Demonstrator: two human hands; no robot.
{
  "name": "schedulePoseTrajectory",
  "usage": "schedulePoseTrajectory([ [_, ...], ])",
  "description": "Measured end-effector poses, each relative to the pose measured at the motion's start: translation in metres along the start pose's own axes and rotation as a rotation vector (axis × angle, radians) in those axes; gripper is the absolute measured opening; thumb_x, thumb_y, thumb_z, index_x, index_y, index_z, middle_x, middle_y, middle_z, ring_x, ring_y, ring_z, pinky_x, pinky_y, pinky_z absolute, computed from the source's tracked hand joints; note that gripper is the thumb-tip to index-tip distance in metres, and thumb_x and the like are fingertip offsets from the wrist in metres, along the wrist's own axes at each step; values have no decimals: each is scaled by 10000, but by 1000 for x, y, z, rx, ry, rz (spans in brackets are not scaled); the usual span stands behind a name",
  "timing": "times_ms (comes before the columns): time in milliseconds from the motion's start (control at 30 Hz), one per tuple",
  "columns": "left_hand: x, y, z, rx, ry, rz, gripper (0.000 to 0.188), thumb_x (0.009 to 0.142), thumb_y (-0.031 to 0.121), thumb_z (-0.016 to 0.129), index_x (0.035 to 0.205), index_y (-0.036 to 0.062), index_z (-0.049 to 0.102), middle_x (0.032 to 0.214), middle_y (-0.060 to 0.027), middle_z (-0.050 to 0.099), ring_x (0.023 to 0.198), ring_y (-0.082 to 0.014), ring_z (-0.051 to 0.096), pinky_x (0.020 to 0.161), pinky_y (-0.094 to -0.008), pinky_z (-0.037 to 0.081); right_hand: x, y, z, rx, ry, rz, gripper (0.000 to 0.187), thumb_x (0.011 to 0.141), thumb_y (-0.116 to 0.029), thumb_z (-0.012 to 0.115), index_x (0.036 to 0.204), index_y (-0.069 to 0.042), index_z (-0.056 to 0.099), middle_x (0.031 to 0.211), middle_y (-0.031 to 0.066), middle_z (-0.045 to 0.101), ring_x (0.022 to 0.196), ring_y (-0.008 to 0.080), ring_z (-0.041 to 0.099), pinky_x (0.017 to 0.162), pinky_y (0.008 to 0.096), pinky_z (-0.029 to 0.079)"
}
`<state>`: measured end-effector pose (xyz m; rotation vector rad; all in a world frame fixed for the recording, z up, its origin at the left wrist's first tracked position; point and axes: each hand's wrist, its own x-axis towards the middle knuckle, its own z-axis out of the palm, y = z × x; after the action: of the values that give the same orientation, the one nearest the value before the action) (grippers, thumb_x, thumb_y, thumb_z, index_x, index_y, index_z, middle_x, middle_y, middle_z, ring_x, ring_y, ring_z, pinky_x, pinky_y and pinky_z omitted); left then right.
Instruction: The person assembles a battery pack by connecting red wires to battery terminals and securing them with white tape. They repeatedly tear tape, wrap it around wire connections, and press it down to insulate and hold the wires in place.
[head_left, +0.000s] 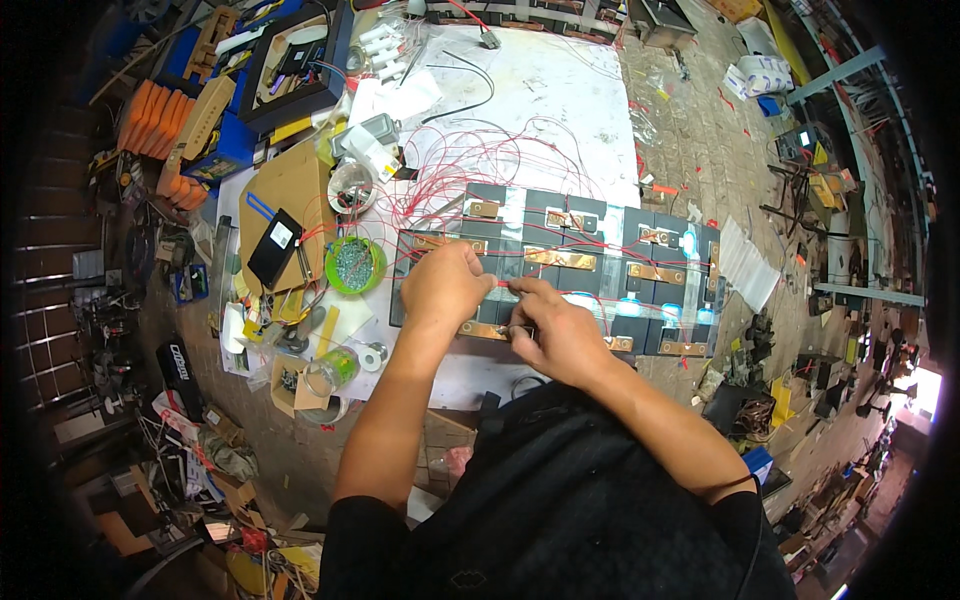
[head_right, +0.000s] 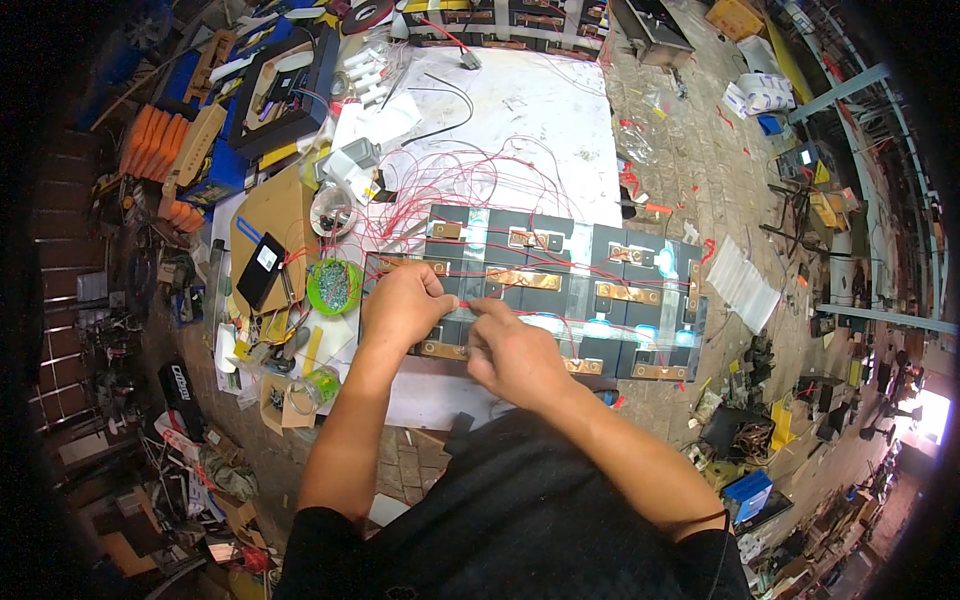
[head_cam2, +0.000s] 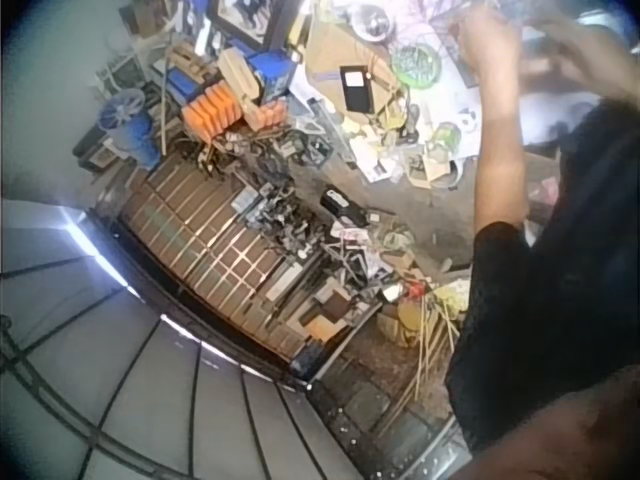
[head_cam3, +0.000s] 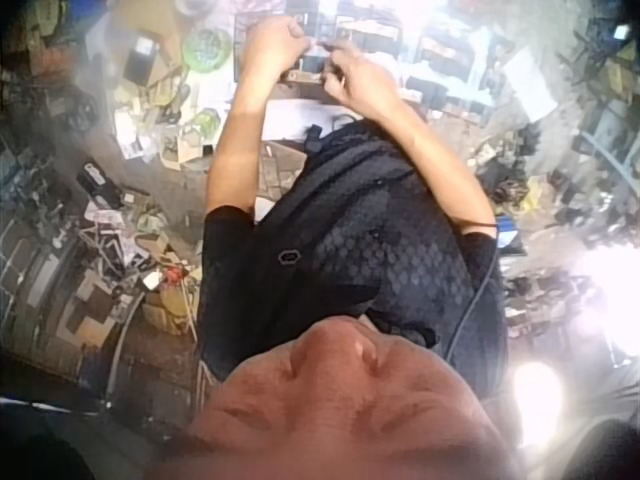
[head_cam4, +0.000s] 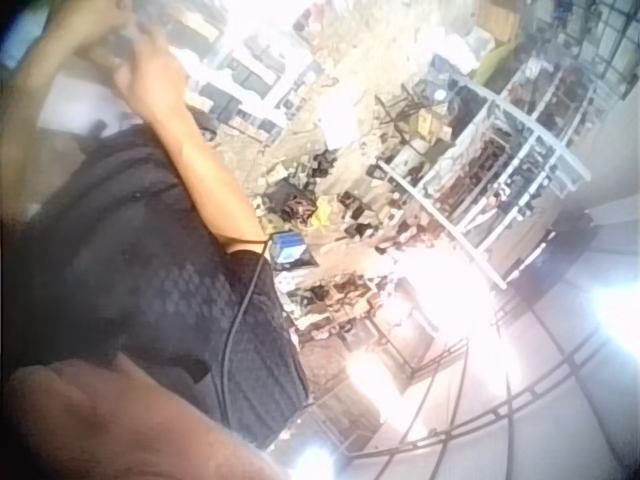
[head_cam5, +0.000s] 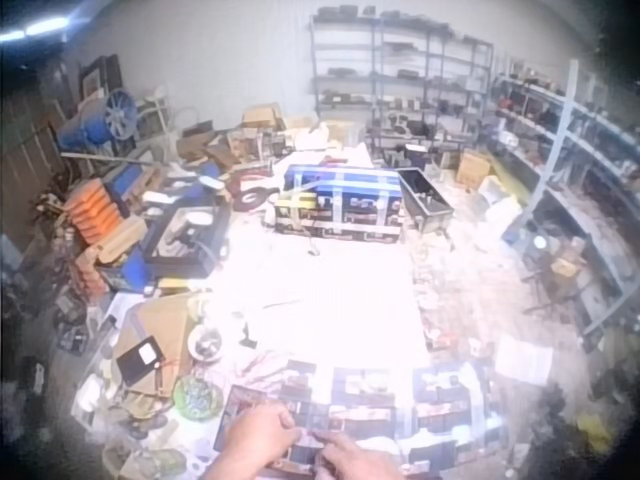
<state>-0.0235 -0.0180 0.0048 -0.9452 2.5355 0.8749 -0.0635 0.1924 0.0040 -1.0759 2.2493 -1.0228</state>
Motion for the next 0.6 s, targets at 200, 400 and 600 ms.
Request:
schedulePoseTrajectory([
  [200, 0, -4, 3, -21, 23, -3, 296, 783, 333, 935, 854, 107, 759, 831, -86, 785, 789, -278, 766, 731, -437, 578, 9, 2, -10, 134, 7, 117, 189, 919, -207, 740, 1013, -57, 676, 1156, 187, 742, 966, 425, 733, 815, 510, 588],
  [400, -4, 1, -1, -82, -1, -9, 267, 801, 304, 926, 914, 118, 771, 886, -66, 797, 833, -269, 772, 754, -433, 581, 32, 8, -9, 25, -89, 197, 207, 932, -227, 723, 1034, -50, 689, 1027, 198, 749, 956, 438, 731, 819, 529, 580],
  [600, -1, -3, 3, -99, -8, -22, 257, 802, 293, 928, 912, 125, 768, 885, -51, 792, 830, -263, 769, 752, -428, 579, 47, 9, -5, -102, -66, 143, 193, 945, -225, 710, 1031, -53, 695, 1031, 194, 752, 930, 436, 739, 804, 534, 591],
])
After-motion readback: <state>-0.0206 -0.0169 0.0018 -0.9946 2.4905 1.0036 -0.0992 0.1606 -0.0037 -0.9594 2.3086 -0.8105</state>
